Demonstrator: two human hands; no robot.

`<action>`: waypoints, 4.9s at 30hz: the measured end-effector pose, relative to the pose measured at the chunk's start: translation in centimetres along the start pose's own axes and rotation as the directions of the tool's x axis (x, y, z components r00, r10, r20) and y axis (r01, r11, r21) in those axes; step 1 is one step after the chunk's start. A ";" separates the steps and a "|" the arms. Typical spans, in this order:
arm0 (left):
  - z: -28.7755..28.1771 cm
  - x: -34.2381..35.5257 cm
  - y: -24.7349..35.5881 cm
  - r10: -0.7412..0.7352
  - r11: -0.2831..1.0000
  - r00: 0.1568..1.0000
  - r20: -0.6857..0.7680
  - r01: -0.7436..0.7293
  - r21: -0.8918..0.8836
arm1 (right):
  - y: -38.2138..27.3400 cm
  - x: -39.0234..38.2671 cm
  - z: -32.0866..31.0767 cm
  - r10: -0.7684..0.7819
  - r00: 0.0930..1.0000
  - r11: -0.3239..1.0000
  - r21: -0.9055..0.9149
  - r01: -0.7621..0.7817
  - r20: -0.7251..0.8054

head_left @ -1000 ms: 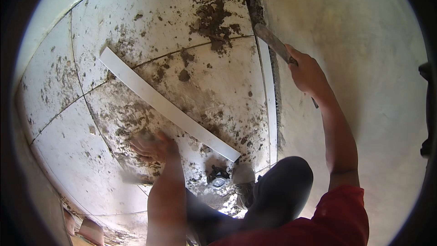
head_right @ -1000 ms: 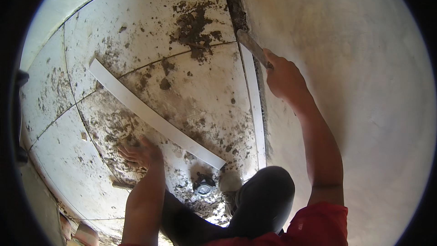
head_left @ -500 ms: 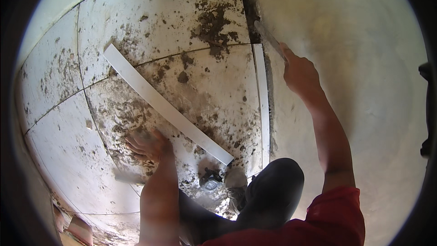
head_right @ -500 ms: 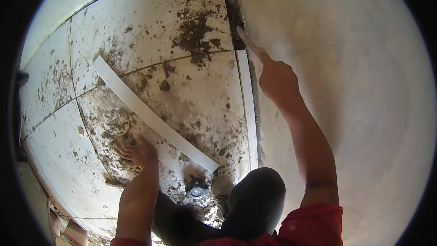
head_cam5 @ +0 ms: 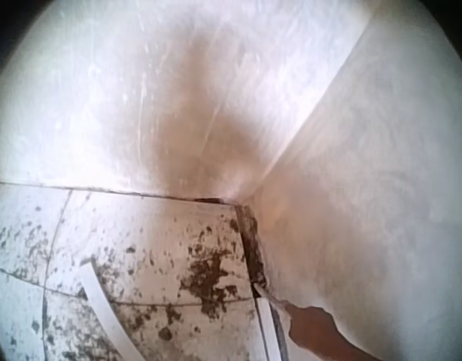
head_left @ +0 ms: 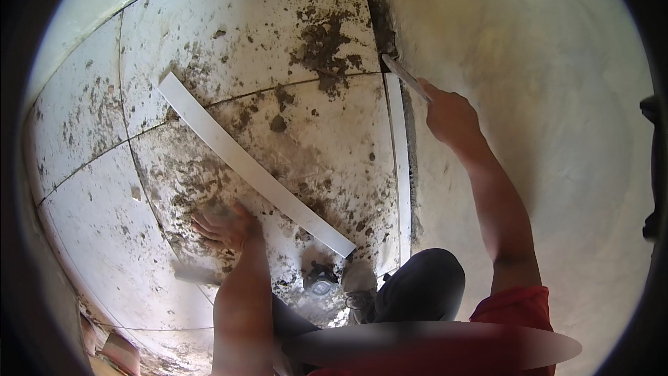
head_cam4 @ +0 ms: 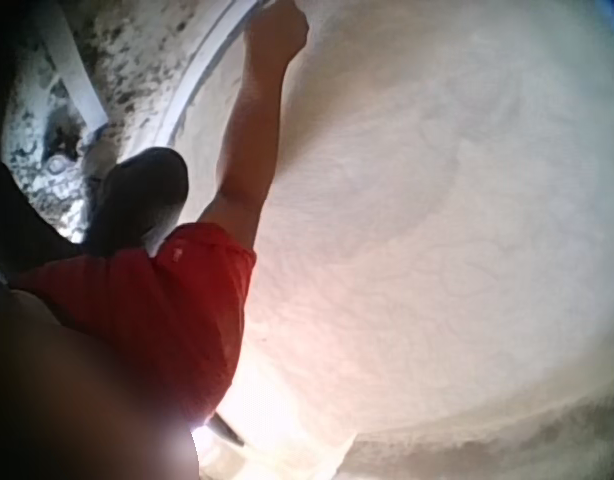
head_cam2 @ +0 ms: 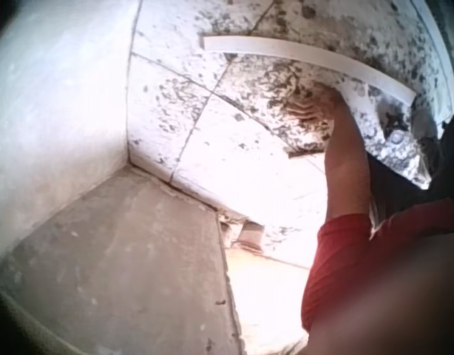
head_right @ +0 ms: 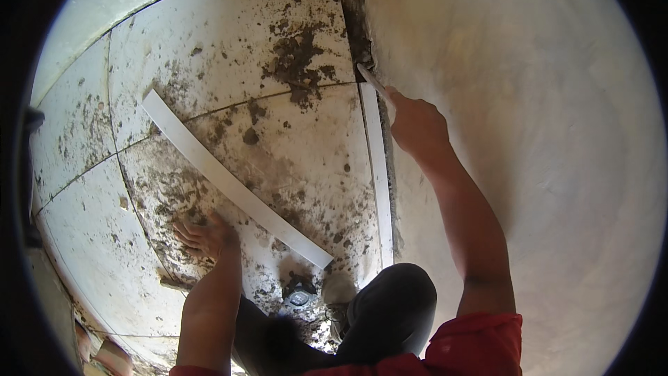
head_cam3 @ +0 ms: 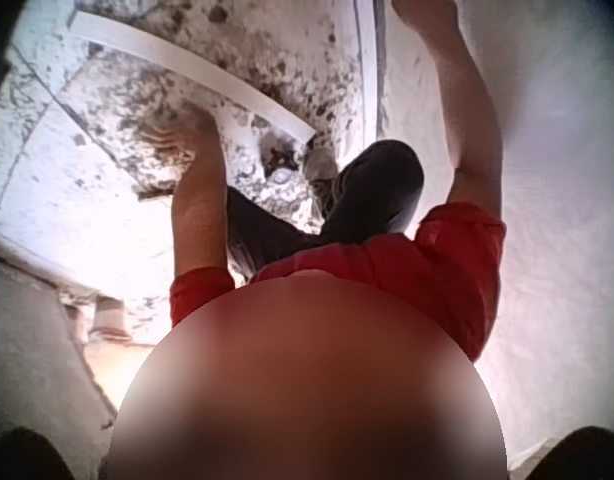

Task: The person measures a narrow white tile strip with a tape measure, then kneels and uses a trowel to spread adhesive along the floor-wall junction. The person places the tile strip into the adhesive and presses it into place.

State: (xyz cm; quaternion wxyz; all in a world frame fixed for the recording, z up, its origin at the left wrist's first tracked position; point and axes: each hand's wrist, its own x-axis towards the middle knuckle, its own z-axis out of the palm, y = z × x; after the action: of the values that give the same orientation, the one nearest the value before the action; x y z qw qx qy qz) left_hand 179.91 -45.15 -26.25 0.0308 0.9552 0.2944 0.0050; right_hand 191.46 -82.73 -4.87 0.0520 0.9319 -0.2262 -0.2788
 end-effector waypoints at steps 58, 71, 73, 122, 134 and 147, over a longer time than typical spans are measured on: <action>-0.4 -0.2 0.7 -0.059 0.996 0.998 0.038 0.061 -0.068 | -1.0 5.6 5.5 0.162 0.964 0.899 0.434 -0.057 -0.210; 0.0 -0.2 0.1 -0.011 1.000 1.000 -0.002 0.011 0.006 | -6.7 -1.0 17.2 -0.054 0.990 0.027 0.991 -0.132 0.133; 0.0 -0.3 0.0 0.008 1.000 1.000 -0.014 -0.008 -0.006 | -7.7 -0.8 18.2 -0.066 0.998 0.240 0.971 0.004 0.013; 0.0 0.0 0.0 0.076 0.997 0.997 -0.031 -0.076 0.016 | -7.7 19.1 12.2 0.507 0.859 0.535 0.807 -0.250 -0.069; 0.3 -0.1 -0.3 0.041 0.999 0.999 -0.003 -0.041 0.008 | -11.1 16.9 9.9 0.343 0.823 -0.112 0.850 0.514 -0.453; 0.0 -0.2 0.1 -0.010 1.000 0.999 0.046 0.008 0.029 | -12.2 19.5 12.6 -0.030 0.673 0.507 0.569 0.648 -0.739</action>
State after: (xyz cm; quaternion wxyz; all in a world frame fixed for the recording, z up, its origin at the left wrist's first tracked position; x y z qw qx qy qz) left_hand 179.84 -45.32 -26.23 0.0237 0.9541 0.2979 -0.0214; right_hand 203.86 -80.24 -27.87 -0.3581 0.9099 -0.0894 0.1892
